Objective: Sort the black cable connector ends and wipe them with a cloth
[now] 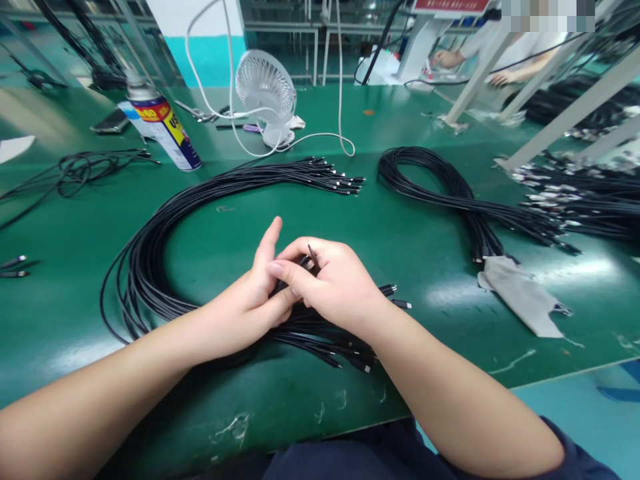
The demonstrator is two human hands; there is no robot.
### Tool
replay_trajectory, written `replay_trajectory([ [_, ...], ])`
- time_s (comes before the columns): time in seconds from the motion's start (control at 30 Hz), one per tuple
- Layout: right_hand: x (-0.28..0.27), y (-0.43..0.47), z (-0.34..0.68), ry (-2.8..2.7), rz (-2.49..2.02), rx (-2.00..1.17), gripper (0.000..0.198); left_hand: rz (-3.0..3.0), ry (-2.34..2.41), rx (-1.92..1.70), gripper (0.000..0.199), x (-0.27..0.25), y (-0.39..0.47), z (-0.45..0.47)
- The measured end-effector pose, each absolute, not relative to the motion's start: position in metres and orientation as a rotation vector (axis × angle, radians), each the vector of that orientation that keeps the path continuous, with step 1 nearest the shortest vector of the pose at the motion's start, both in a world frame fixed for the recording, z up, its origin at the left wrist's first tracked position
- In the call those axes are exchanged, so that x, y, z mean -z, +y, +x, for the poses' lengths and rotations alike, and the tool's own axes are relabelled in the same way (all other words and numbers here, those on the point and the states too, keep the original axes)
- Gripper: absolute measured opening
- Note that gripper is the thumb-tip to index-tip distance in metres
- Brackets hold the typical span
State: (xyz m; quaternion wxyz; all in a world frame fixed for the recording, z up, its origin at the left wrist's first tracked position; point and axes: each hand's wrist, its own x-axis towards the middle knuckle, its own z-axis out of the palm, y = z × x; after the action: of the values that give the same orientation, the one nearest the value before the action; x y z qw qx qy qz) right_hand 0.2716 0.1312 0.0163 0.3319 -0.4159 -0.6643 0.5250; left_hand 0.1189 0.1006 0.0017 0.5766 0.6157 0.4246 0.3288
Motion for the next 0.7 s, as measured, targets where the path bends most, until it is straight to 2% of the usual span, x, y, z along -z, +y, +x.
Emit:
replay_trajectory([
  [0.1, -0.013, 0.132, 0.272, -1.660, -1.068, -1.448, 0.019, 1.317, 1.028, -0.726, 0.100, -0.005, 0.103, 0.117],
  [0.17, -0.012, 0.134, 0.272, -1.585, -1.066, -1.519, 0.021, 1.244, 0.987, -0.683, 0.093, -0.005, 0.107, 0.113],
  [0.3, -0.015, 0.139, 0.276, -1.580, -1.077, -1.414, 0.025, 1.279, 0.881, -0.459, 0.042, -0.007, 0.116, 0.104],
  [0.33, -0.015, 0.140, 0.279, -1.584, -1.081, -1.362, 0.025, 1.276, 0.853, -0.401, 0.037, -0.008, 0.118, 0.103],
  [0.7, -0.011, 0.149, 0.297, -1.560, -1.101, -1.251, 0.029, 1.112, 0.835, -0.576, 0.045, -0.003, 0.113, 0.114],
])
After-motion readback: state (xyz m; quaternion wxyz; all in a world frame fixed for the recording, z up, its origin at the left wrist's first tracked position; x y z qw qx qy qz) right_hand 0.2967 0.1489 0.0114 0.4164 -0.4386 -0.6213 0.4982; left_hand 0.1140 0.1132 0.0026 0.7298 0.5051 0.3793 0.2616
